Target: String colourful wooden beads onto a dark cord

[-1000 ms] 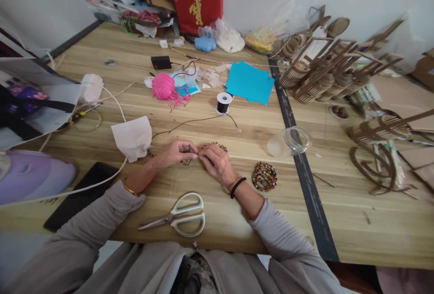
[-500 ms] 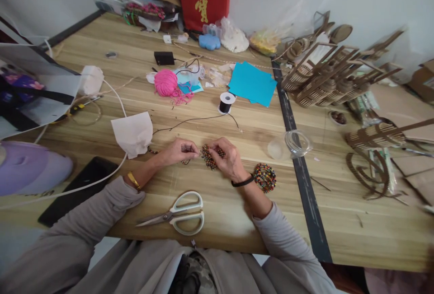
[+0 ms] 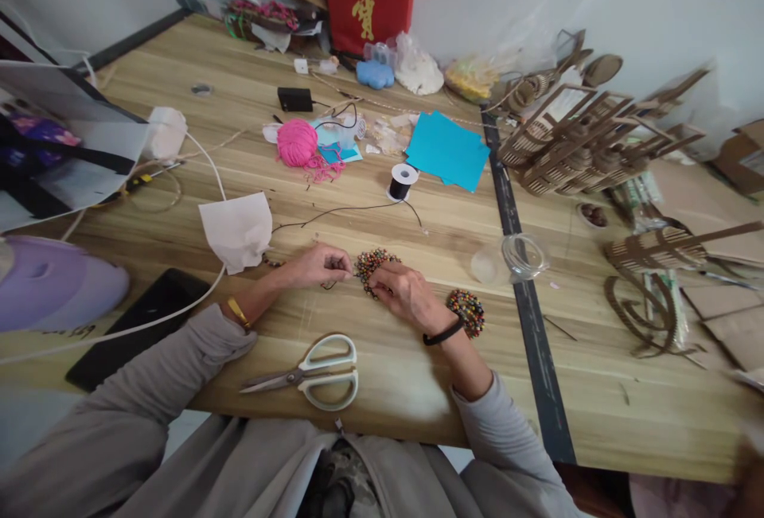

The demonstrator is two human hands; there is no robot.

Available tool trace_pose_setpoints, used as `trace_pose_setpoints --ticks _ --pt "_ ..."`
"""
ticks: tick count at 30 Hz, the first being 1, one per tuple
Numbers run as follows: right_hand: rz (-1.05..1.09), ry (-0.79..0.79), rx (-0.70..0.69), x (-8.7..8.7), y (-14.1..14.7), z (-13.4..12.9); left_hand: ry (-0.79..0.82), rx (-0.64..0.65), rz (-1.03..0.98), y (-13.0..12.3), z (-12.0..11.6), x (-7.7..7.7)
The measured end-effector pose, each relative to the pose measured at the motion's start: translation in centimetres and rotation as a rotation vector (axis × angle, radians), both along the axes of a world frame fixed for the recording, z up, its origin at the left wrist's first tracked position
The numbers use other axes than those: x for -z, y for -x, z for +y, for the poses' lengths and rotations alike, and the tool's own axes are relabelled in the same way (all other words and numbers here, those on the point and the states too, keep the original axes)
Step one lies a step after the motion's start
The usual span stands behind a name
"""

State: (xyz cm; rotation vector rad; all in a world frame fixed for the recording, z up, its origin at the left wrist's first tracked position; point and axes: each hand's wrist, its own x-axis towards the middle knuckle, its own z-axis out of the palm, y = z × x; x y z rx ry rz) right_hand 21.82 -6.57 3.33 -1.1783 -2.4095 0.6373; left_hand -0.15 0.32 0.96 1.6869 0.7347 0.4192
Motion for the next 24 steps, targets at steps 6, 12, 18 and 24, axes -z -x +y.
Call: trace_pose_setpoints --ticks 6,12,18,24 --pt "-0.038 -0.043 0.001 0.4 0.4 -0.3 -0.025 0.014 -0.004 0.1 0.1 0.3" --pt "-0.161 -0.122 -0.025 0.5 1.2 -0.3 -0.041 0.023 0.003 0.1 0.2 0.3" --pt "-0.256 -0.155 0.0 0.5 1.6 -0.5 -0.024 0.021 -0.003 0.1 0.1 0.2" --pt "-0.246 -0.168 0.028 0.1 2.3 -0.8 0.007 0.018 -0.008 0.1 0.0 0.1"
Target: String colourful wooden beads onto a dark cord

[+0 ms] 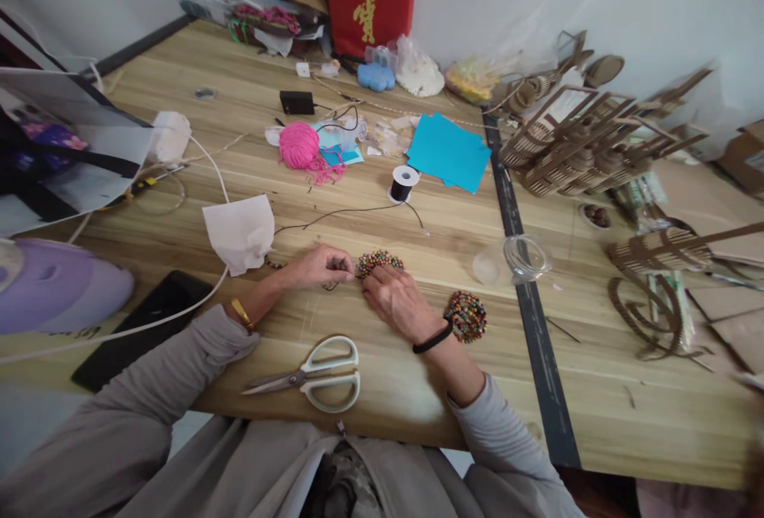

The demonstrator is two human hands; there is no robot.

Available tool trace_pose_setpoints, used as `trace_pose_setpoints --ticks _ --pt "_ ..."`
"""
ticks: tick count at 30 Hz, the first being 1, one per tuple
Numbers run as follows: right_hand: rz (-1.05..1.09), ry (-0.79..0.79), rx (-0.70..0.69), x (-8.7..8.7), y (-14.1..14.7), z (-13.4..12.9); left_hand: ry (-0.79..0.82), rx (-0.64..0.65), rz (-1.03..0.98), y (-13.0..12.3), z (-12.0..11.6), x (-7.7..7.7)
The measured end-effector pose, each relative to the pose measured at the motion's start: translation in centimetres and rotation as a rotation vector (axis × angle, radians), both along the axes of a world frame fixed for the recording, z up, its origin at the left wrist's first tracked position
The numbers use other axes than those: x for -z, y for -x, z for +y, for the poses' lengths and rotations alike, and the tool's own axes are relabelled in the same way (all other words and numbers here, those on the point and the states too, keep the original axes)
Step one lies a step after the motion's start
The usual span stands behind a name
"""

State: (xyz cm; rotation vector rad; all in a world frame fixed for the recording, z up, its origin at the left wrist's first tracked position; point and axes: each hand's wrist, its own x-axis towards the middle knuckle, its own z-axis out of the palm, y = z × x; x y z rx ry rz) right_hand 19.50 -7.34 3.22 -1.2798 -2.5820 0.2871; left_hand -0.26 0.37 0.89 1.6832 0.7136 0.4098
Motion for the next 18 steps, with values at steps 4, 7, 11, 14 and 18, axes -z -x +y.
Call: trace_pose_setpoints --ticks 4,7,11,14,18 --pt "-0.035 -0.02 -0.01 0.1 0.1 0.0 -0.003 0.003 -0.005 0.0 0.0 0.0" --pt "-0.017 -0.028 -0.043 0.2 0.0 0.2 0.016 0.003 -0.023 0.1 0.1 0.0" --pt "0.118 -0.033 -0.079 0.5 0.0 0.9 0.103 -0.002 -0.043 0.2 0.3 0.2" --pt "0.265 -0.039 -0.061 0.8 0.3 1.3 0.158 -0.007 -0.062 0.4 0.4 0.3" --pt "0.4 -0.068 -0.031 1.5 0.8 1.7 0.18 -0.018 -0.077 0.7 0.6 0.2"
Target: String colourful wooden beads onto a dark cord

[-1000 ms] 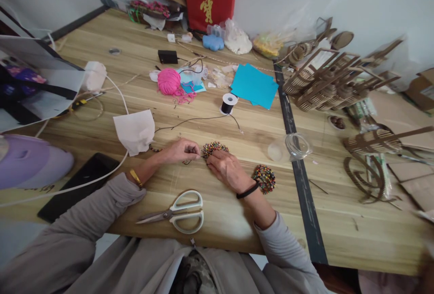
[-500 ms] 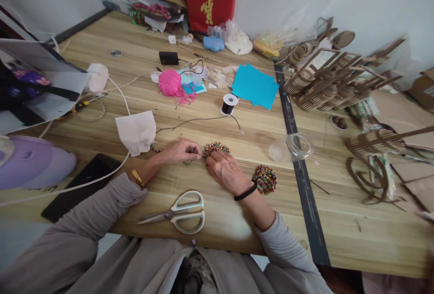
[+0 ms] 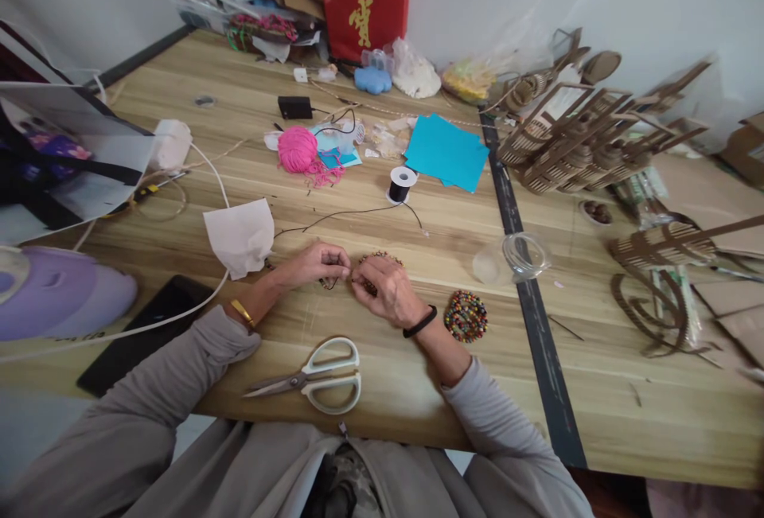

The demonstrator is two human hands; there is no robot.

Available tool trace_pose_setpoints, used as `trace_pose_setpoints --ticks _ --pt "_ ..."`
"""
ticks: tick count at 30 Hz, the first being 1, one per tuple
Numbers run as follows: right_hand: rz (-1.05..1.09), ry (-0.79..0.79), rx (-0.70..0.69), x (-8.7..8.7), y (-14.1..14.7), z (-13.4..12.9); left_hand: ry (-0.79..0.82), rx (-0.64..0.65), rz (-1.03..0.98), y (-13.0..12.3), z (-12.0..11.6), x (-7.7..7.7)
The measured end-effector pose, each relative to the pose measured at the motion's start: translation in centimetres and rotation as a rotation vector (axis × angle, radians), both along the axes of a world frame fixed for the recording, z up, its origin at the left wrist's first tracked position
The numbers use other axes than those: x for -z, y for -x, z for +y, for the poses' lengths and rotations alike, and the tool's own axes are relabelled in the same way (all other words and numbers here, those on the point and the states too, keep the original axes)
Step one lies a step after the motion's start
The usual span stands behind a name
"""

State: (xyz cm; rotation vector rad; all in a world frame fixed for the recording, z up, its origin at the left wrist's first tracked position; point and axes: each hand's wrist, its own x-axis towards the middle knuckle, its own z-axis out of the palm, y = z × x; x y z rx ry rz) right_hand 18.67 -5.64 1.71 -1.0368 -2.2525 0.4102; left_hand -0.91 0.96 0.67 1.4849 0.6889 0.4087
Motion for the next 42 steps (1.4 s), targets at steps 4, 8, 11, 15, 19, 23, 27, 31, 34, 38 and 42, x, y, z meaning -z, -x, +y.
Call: trace_pose_setpoints --ticks 4,8,11,15,19,23,27,31,34,38,42 --pt "0.075 -0.02 0.04 0.7 0.1 0.1 0.008 -0.012 0.012 0.0 0.0 -0.2" --pt "0.145 -0.046 0.07 1.4 0.0 0.1 0.011 -0.024 0.035 -0.1 -0.2 -0.2" --pt "0.186 -0.048 0.087 1.7 -0.1 0.2 0.013 -0.037 0.048 -0.2 -0.2 -0.2" --pt "0.222 -0.041 0.106 2.0 -0.1 0.3 0.021 -0.03 0.051 -0.2 -0.2 -0.1" --pt "0.245 -0.049 0.127 2.4 -0.1 0.3 0.025 -0.026 0.057 -0.3 -0.3 -0.3" --pt "0.267 -0.036 0.115 2.8 -0.2 0.3 0.027 -0.032 0.061 -0.3 -0.4 -0.6" --pt "0.271 -0.019 0.102 2.7 -0.2 0.3 0.031 -0.032 0.042 -0.3 -0.4 -0.4" --pt "0.264 -0.012 0.075 2.4 -0.3 0.3 0.014 -0.029 0.048 -0.2 -0.3 -0.2" --pt "0.272 -0.018 0.072 2.3 -0.2 0.3 0.013 -0.025 0.05 -0.2 -0.2 -0.1" --pt "0.285 -0.021 0.093 2.4 -0.2 0.3 0.018 -0.024 0.049 -0.1 -0.2 0.0" --pt "0.299 0.007 0.12 2.3 -0.1 0.2 0.037 -0.032 0.056 -0.2 -0.3 -0.1"
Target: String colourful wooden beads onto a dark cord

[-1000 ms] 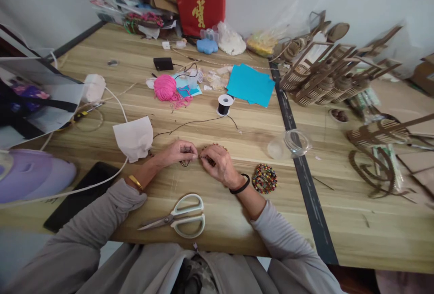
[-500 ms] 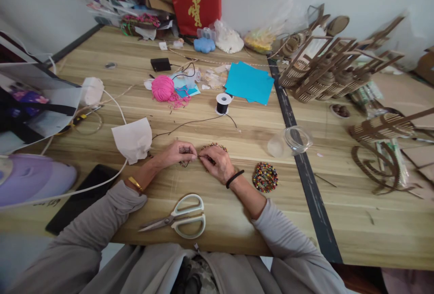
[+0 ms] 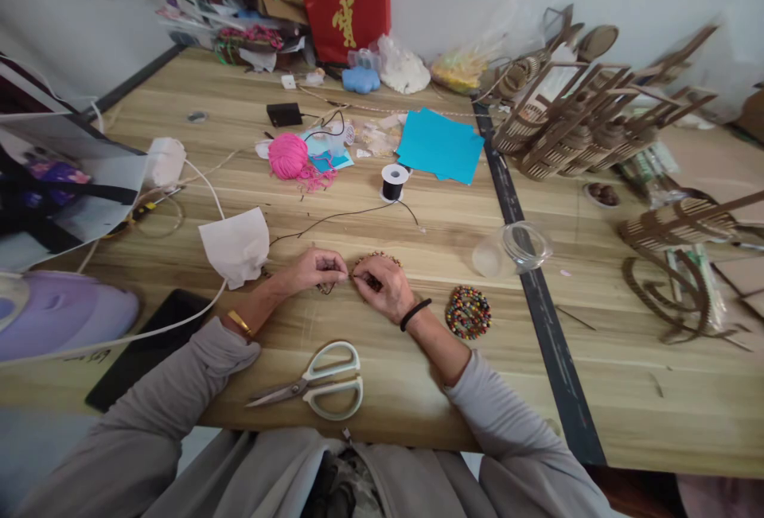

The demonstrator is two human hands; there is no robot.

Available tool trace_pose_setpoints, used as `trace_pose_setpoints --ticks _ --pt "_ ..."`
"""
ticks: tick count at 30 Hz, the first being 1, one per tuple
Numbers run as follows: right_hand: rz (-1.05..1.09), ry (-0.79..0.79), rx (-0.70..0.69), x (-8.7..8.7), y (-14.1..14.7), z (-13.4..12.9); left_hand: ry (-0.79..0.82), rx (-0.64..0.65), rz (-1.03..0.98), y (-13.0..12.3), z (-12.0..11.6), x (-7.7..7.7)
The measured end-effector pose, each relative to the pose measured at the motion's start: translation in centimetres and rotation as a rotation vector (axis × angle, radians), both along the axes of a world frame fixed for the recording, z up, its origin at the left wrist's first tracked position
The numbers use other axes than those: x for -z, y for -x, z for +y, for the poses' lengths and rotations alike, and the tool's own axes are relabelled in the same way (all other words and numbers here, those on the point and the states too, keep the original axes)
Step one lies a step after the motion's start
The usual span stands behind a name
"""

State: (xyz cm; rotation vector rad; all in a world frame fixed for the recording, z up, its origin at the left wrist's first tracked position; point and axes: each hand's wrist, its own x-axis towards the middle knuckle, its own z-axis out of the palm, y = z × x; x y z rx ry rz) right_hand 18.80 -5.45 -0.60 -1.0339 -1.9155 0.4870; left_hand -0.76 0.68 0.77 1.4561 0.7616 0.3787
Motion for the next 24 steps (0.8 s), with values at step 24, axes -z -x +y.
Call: trace_pose_setpoints --ticks 24 --pt "0.008 0.001 -0.06 -0.12 0.01 0.12 -0.058 0.019 0.033 -0.07 0.0 0.12"
